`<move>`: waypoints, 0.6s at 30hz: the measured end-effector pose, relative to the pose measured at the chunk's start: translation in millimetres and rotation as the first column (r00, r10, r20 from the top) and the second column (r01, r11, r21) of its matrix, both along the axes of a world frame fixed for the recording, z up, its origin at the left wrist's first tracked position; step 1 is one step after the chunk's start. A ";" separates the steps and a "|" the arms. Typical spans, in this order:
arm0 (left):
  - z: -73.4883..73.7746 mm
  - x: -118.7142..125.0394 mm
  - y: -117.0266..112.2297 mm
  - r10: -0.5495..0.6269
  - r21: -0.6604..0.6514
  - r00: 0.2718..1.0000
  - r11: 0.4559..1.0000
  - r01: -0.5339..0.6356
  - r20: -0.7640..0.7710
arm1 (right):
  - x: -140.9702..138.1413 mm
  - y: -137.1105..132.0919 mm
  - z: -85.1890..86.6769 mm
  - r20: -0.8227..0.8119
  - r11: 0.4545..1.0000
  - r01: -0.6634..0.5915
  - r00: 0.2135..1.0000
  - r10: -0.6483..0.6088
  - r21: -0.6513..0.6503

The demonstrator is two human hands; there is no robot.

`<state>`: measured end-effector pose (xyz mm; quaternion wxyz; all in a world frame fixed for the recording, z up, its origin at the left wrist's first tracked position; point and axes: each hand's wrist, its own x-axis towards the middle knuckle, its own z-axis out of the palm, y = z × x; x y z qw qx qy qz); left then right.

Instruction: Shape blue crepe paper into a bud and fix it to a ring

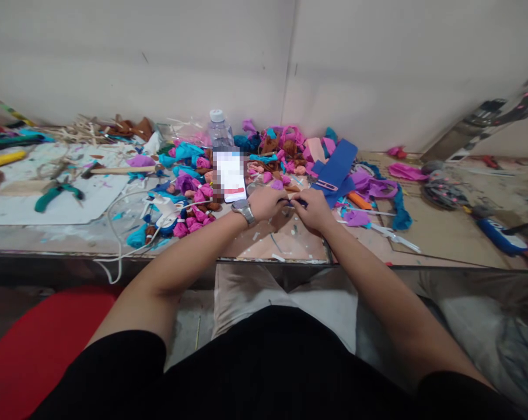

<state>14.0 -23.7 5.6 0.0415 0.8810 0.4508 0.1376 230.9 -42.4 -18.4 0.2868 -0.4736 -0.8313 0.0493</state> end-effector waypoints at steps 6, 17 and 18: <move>1.7 1.9 -2.4 0.002 -0.033 1.000 0.999 -0.002 0.000 | -0.3 0.4 -0.4 -0.018 1.000 -0.023 1.000 0.024 0.014; 0.4 1.7 -1.7 -0.043 -0.140 0.984 0.988 0.067 0.170 | 0.0 1.6 0.2 -0.018 0.999 -0.026 0.999 0.026 0.024; 0.7 2.0 -1.8 -0.041 -0.151 0.983 0.986 0.069 0.179 | -0.2 1.2 0.2 -0.021 0.999 -0.025 0.999 0.026 0.024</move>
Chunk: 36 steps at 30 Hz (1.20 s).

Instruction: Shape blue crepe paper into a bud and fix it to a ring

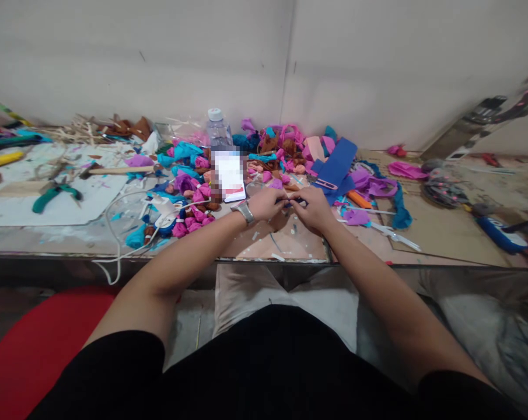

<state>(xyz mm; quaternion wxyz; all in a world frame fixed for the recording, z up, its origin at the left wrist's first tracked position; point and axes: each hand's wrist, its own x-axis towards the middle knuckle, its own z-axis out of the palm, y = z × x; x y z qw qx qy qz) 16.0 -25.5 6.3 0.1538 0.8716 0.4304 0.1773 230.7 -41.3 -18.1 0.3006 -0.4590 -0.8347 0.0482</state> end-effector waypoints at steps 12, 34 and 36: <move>3.8 0.4 -2.1 0.006 -0.068 1.000 0.998 -0.004 0.028 | 0.2 -1.2 -1.1 -0.035 1.000 0.005 0.999 -0.004 0.027; -14.4 -1.2 13.3 0.045 -0.372 0.948 0.925 0.080 0.315 | 0.2 2.2 -3.2 -0.051 0.984 -0.088 0.994 0.097 0.156; -15.4 -0.9 12.9 0.054 -0.403 0.940 0.911 0.092 0.337 | 0.0 2.1 -2.8 -0.039 0.984 -0.092 0.994 0.099 0.152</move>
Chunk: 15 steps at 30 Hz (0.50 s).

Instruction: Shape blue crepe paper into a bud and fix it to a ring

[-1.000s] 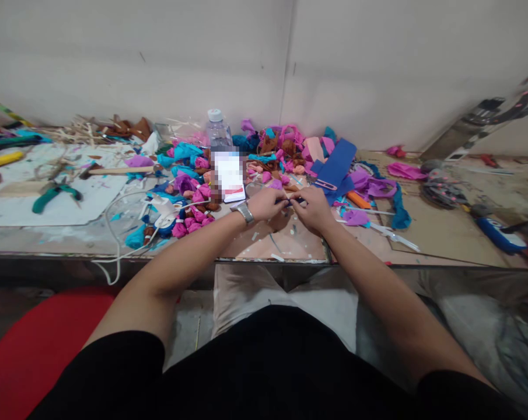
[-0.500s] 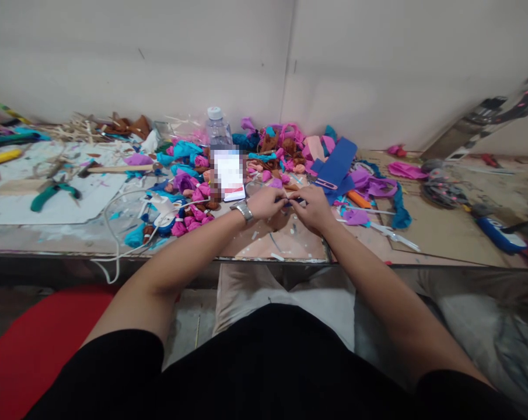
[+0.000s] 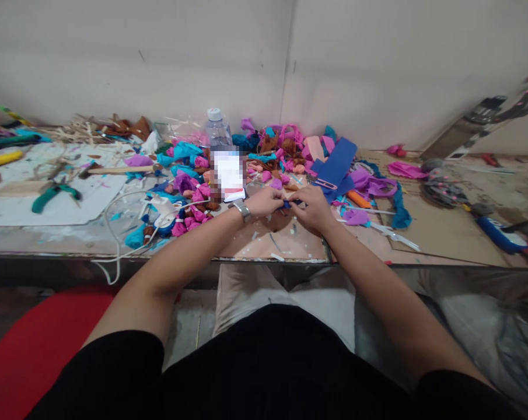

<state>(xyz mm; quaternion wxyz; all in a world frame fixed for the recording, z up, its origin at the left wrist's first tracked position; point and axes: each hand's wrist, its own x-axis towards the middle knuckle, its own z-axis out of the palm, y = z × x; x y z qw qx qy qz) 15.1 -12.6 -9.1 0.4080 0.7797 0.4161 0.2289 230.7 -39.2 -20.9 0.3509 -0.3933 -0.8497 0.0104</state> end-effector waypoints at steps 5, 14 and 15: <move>1.2 -0.3 -2.5 0.012 -0.117 0.997 0.993 -0.002 0.081 | 0.1 -2.1 1.6 0.030 1.000 -0.008 1.000 0.008 0.006; 10.0 0.0 -6.2 0.024 -0.169 0.989 0.986 0.001 0.148 | -0.2 -5.2 3.5 0.057 0.999 0.012 0.998 -0.014 0.038; 9.3 0.2 -5.6 0.025 -0.168 0.986 0.986 0.003 0.164 | -0.2 -5.3 3.6 0.055 0.999 0.013 0.998 -0.015 0.043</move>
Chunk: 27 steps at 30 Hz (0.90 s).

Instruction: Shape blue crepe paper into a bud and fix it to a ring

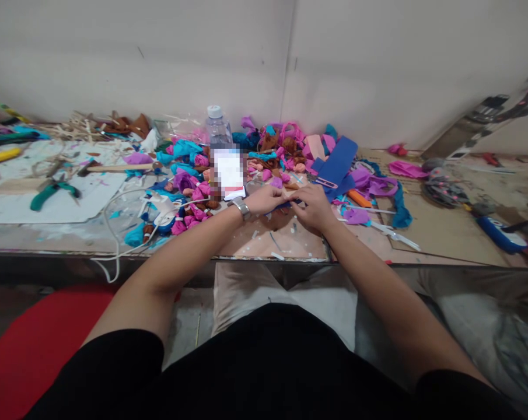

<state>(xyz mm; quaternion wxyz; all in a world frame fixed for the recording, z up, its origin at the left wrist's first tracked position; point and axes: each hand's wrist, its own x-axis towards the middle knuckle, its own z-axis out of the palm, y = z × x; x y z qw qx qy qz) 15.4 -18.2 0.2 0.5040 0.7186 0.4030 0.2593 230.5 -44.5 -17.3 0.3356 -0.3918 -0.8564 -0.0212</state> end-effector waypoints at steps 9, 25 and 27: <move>-5.1 -1.8 6.4 -0.012 0.080 1.000 0.997 0.012 -0.009 | 0.5 -0.4 -0.3 -0.003 0.999 0.032 0.999 -0.032 -0.003; -10.0 -4.0 7.0 -0.047 0.152 0.998 0.987 0.054 -0.050 | 1.6 -0.3 -0.2 0.003 0.999 0.037 0.999 -0.037 -0.003; -7.3 -4.3 5.8 -0.029 0.227 0.993 0.972 0.055 -0.116 | 1.3 -1.0 0.7 -0.002 0.999 0.039 0.999 -0.039 -0.007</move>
